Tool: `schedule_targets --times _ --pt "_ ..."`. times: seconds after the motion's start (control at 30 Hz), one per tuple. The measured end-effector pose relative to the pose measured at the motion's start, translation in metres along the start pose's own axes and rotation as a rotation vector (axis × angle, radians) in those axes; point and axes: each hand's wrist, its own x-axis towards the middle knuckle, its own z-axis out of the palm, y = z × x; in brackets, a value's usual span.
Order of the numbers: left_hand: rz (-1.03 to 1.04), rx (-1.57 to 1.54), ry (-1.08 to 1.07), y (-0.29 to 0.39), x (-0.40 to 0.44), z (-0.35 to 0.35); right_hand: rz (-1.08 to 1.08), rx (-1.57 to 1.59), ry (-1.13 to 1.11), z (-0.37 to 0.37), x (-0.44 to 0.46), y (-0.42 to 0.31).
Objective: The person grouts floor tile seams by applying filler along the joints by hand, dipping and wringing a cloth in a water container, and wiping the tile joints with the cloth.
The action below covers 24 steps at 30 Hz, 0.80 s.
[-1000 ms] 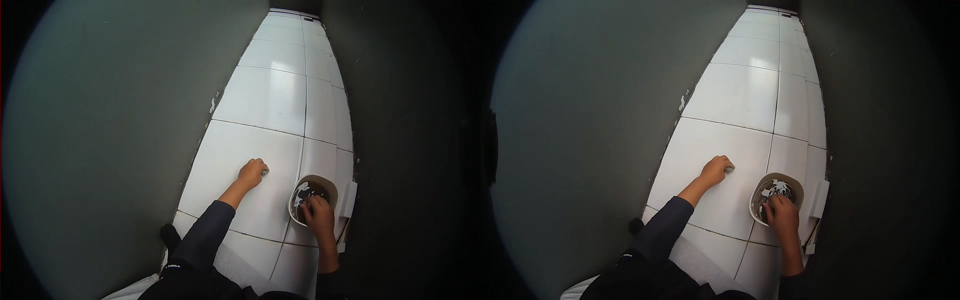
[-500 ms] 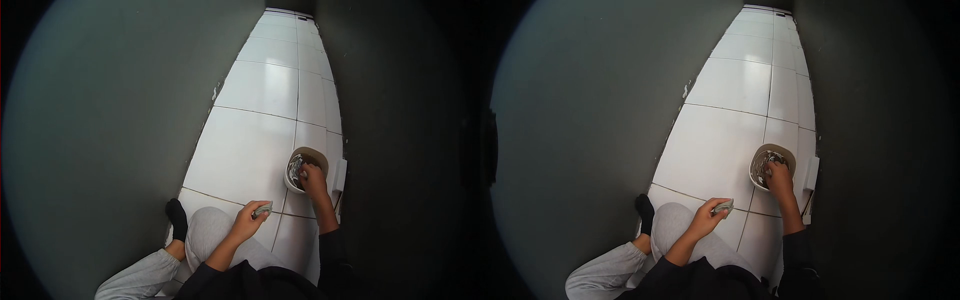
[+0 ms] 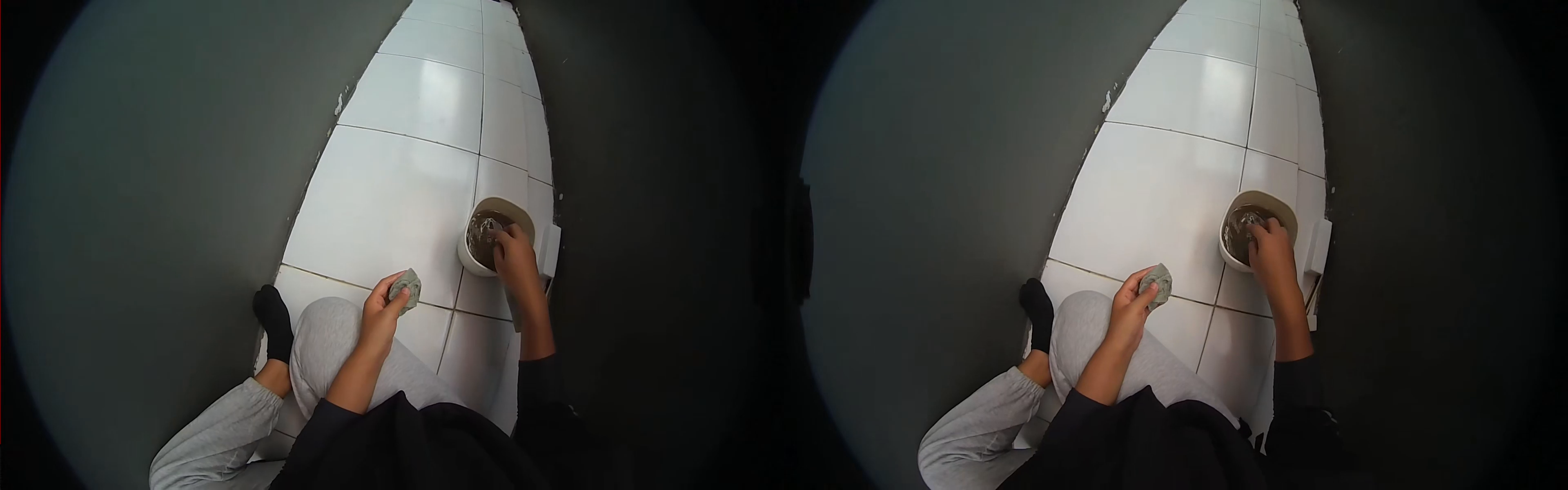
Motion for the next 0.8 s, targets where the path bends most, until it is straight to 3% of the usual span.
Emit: schedule_targets --times 0.07,0.13,0.2,0.27,0.4,0.47,0.53,0.6,0.8 --pt "-0.011 0.018 0.0 0.004 -0.002 0.001 0.057 0.234 0.118 -0.019 -0.006 -0.021" --pt "-0.018 -0.011 0.005 0.0 -0.003 0.002 -0.007 0.178 0.161 0.0 -0.011 -0.005" --pt "-0.019 0.022 -0.026 0.003 0.0 0.004 0.069 0.287 0.209 0.008 -0.007 -0.002" --pt "-0.039 0.052 -0.019 0.002 -0.004 0.002 0.131 0.27 0.134 -0.003 -0.008 -0.013" --pt "0.032 0.144 -0.074 0.004 -0.003 0.003 0.181 0.563 0.108 -0.01 -0.005 -0.03" --pt "0.051 0.156 -0.059 0.009 -0.006 0.004 0.216 1.049 -0.015 -0.009 -0.01 -0.039" --pt "0.122 0.128 -0.074 0.019 -0.01 0.002 0.151 1.146 -0.099 -0.001 -0.017 -0.047" --pt "0.176 0.152 -0.083 0.031 -0.013 -0.003 0.335 1.38 -0.245 0.008 -0.025 -0.056" --pt "0.368 0.233 0.003 0.059 -0.011 -0.034 0.377 1.35 -0.368 0.045 -0.049 -0.056"
